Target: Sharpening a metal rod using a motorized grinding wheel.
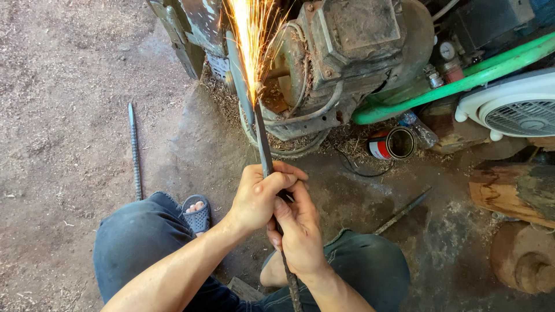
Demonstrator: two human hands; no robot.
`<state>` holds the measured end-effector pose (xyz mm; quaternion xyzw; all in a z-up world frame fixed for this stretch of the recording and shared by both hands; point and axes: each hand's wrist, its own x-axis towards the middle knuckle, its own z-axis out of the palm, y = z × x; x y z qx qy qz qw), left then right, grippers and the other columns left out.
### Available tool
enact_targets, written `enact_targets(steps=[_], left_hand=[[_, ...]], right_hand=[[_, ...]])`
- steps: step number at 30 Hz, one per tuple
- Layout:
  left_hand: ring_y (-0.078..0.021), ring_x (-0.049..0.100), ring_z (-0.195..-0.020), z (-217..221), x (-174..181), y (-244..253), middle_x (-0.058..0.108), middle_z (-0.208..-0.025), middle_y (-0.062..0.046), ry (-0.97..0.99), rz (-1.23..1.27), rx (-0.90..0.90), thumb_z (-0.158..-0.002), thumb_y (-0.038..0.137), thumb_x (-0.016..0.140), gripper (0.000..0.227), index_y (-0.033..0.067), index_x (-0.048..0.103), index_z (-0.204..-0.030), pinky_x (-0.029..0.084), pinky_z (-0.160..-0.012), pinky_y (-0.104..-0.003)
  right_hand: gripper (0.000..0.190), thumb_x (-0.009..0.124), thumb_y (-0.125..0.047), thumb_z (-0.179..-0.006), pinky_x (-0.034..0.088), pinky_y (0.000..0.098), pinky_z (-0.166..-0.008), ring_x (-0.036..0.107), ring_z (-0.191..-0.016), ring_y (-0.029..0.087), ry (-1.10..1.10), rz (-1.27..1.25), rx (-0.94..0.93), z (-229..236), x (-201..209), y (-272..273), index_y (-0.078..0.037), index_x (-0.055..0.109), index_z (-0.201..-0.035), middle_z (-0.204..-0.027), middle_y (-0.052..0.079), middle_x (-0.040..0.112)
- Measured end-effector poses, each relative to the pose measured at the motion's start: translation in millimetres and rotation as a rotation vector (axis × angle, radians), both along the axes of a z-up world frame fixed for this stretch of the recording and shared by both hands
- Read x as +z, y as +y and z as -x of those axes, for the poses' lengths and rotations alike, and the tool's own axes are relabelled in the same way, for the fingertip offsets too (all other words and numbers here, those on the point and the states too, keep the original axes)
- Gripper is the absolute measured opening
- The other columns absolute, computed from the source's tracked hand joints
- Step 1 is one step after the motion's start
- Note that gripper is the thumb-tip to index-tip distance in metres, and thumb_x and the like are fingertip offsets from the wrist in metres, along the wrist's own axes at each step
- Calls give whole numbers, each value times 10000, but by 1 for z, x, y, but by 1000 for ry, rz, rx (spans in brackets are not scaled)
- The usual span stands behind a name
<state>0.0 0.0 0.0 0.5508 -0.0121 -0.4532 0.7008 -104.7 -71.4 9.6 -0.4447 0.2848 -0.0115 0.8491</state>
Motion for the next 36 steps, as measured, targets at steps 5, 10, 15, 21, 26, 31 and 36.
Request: enact_targets(steps=[5,10,15,21,26,31,36], left_hand=[[-176,663,-618,-1,-1,-1,721,-771,-138,12,-8,8,-874,118,527,312,-87,725,-1002,568,-551,-317],[-170,681,-656,-1,-10,-2,732,-792,-134,-18,27,29,-887,115,533,306,-92,728,-999,579,-594,-309],[-165,686,-665,-3,-6,-3,739,-801,-130,-13,27,16,-887,124,545,296,-81,728,-998,579,-606,-303],[-164,682,-644,-7,-4,-4,734,-792,-126,-57,-7,19,-880,125,542,306,-78,736,-1000,579,-584,-303],[-162,687,-640,-11,3,-5,737,-779,-125,-55,-33,12,-873,131,540,311,-69,739,-1003,585,-580,-302],[-167,680,-626,-8,3,-3,733,-771,-126,-63,-21,22,-876,130,545,304,-72,733,-1000,585,-573,-304],[-166,682,-616,-5,3,-2,731,-763,-127,-58,-23,16,-881,133,535,308,-70,731,-1004,583,-555,-304]], right_hand=[[323,524,-167,-1058,361,205,-409,447,-494,56,5,9,0,1,-8,-1,-45,500,-1355,-759,31,541],[306,518,-162,-1059,372,213,-420,461,-521,59,2,-2,-7,0,-10,-2,-32,503,-1335,-769,36,549],[261,533,-166,-1077,349,215,-404,446,-493,65,9,6,2,3,-18,-3,-21,506,-1292,-734,42,533],[254,536,-189,-1043,342,214,-390,441,-469,62,23,-4,9,-8,-5,-5,-67,519,-1266,-698,23,527],[245,537,-180,-1058,340,217,-397,443,-481,66,8,-20,1,-9,-6,-5,-44,517,-1261,-713,27,525],[254,531,-177,-1056,342,212,-400,440,-479,63,14,-33,-3,-8,-3,-3,-51,516,-1276,-705,25,517],[257,523,-175,-1055,346,205,-397,437,-472,60,4,-10,-4,-5,0,-2,-60,516,-1285,-715,25,521]])
